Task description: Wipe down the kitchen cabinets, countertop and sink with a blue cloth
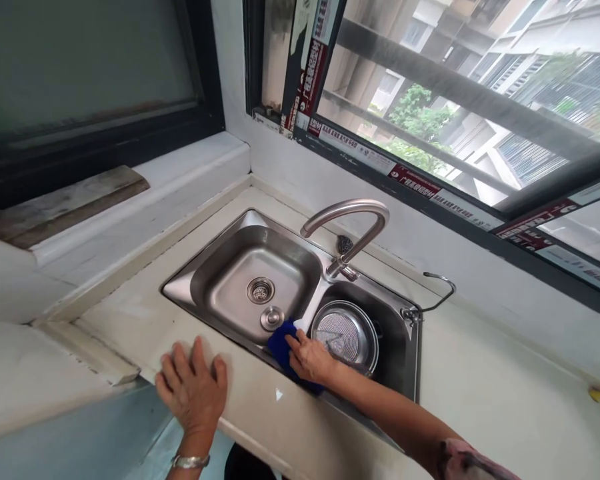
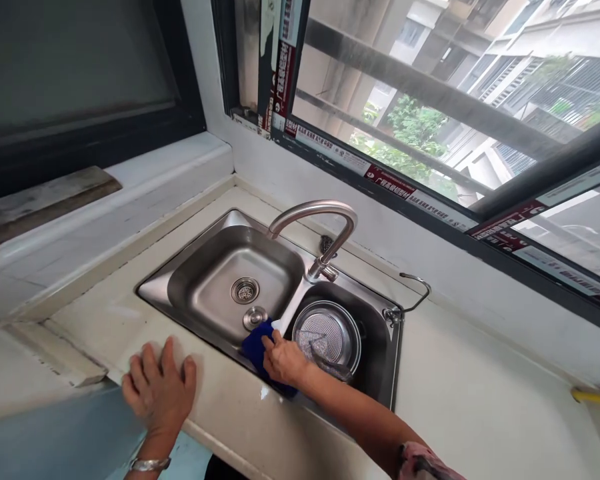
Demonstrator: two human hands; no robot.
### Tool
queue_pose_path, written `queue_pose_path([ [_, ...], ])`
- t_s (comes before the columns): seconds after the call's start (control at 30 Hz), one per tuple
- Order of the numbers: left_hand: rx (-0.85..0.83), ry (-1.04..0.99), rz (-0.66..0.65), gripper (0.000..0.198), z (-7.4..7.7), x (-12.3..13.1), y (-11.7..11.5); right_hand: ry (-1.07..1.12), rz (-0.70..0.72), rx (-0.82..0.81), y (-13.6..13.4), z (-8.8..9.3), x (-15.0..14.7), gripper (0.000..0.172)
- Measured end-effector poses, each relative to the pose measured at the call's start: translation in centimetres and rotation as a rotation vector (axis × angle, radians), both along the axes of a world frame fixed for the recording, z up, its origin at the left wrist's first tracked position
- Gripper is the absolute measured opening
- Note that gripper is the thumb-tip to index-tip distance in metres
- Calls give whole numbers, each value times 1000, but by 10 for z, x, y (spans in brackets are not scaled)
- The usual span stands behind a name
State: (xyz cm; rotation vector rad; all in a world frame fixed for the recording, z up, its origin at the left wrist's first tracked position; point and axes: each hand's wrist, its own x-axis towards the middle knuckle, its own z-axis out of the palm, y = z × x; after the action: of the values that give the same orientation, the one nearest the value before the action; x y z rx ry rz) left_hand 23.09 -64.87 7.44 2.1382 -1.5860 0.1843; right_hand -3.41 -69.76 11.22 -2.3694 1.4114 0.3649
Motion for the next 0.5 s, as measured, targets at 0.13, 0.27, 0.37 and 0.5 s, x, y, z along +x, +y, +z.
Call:
queue_pose_path([
  [0.13,28,21,-3,62,4,-1,1,92,-83,-67,-33,-4,-26,46],
  [0.27,33,68,10,61,3,-2,1,259,-290,-158,-111,6,-72,51],
  [0.37,29,80,22,59,2,-2,1,257,-315,-174,-131,1,-79,54],
  [0.5,36,68,31,60,3,-2,0,141,-445,-189,-86,-22,-50,57],
])
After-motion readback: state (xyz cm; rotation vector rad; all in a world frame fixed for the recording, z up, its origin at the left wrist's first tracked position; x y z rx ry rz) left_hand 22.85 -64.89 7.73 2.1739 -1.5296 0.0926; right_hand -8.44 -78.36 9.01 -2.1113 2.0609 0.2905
